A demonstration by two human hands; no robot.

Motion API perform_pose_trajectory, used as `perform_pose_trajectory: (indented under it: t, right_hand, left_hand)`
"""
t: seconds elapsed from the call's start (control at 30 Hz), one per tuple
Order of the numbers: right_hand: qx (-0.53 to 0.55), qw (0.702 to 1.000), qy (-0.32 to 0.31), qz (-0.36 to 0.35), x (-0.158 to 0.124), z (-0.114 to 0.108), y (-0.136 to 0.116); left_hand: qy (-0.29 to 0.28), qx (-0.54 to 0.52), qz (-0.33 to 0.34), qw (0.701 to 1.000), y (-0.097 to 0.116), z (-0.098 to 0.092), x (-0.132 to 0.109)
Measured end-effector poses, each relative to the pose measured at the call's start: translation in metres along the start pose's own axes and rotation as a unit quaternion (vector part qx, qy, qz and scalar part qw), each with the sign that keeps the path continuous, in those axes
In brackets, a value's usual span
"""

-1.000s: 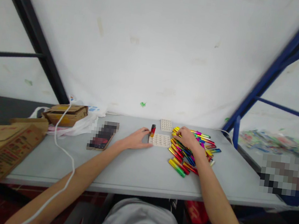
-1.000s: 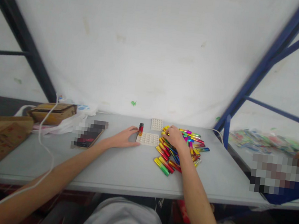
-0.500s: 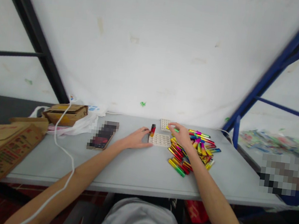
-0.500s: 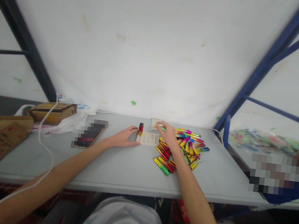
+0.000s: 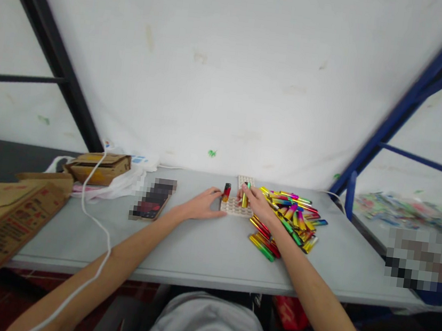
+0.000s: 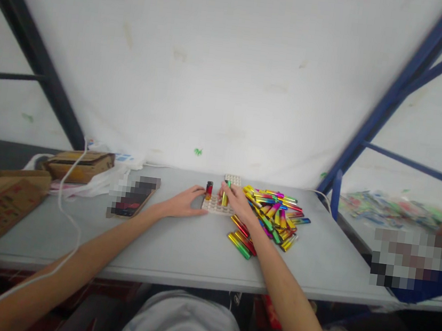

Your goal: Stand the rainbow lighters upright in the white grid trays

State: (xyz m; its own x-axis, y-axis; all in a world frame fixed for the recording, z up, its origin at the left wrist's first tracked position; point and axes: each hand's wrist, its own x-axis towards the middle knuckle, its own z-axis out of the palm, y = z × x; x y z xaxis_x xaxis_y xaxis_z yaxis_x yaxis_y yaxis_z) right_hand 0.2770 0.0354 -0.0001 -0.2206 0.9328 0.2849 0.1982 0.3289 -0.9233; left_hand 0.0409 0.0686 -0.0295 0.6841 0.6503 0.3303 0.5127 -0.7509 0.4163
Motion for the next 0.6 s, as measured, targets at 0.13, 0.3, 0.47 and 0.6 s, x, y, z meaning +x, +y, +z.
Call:
perform_pose_trajectory:
  t: [0.13,0.3,0.47,0.6]
  right_hand:
    - [0.013,0.999,-0.014,0.028,-0.002,0.009,-0.002]
    - [-0.179,0.98,0.087,-0.009,0.0,0.013,0.004]
    - [-0.225,0.969,0.105,-0.014,0.001,0.015,0.007]
    - [-0.243,0.963,0.11,-0.024,0.001,0.016,0.008]
  left_hand:
    - [0.0,0.0,-0.001,1.0,0.0,0.0,0.0]
    - [-0.001,-0.002,0.004,1.0,0.001,0.0,0.0]
    - [0.005,-0.004,0.009,1.0,-0.001,0.002,0.0]
    - [0.005,-0.005,0.01,1.0,-0.002,0.002,0.0]
